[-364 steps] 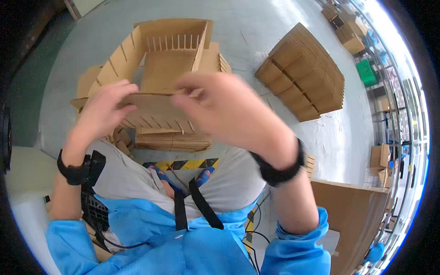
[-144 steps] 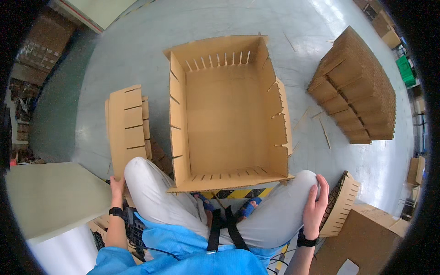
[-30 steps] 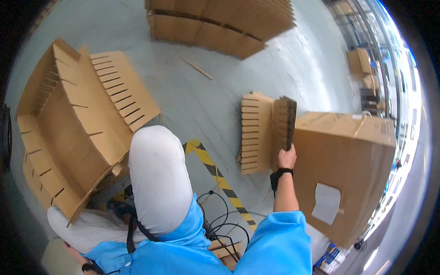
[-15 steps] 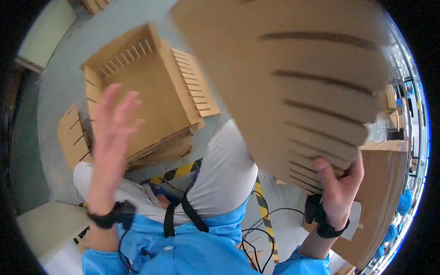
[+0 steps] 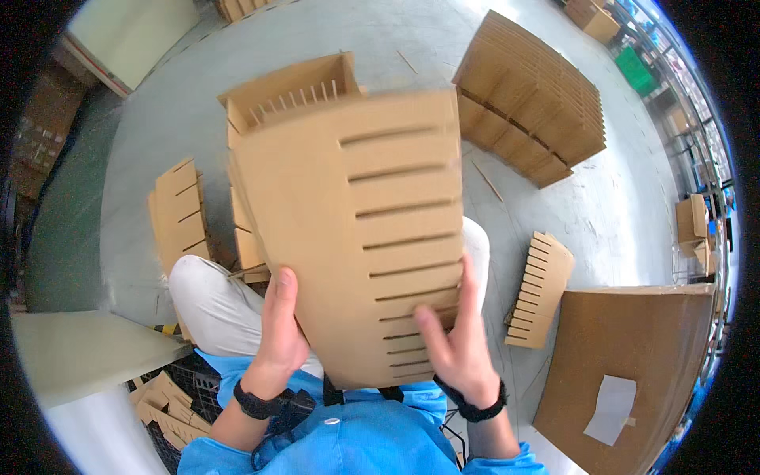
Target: Assemble cardboard divider partitions for a shipping box while sitting on the floor.
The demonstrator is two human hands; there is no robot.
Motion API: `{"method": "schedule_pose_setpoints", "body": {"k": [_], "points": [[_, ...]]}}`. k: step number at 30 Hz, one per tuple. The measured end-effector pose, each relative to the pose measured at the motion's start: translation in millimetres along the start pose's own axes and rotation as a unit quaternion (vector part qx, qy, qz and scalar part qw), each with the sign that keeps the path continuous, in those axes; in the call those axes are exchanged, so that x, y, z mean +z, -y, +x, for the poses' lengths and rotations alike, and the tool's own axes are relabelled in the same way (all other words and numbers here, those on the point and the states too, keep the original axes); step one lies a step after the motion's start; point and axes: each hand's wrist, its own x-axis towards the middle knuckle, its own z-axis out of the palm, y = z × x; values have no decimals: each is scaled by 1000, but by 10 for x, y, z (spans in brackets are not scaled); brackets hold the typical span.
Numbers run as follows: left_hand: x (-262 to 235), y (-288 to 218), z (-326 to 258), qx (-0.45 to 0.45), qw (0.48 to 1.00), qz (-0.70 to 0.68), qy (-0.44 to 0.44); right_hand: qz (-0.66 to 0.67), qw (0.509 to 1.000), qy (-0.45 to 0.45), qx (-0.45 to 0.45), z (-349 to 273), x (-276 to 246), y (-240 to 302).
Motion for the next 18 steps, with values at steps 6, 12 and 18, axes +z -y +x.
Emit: {"method": "schedule_pose_setpoints", "body": {"k": [6, 12, 18], "points": [[-362, 336, -66, -55, 997, -25, -43, 92, 991, 83, 45, -420, 138, -179], [-362, 390, -15, -88, 990, -111, -13, 250, 966, 52, 47, -445, 168, -140], [-358, 456, -44, -104, 983, -122, -86, 215, 973, 24, 80, -382, 226, -152]]}}
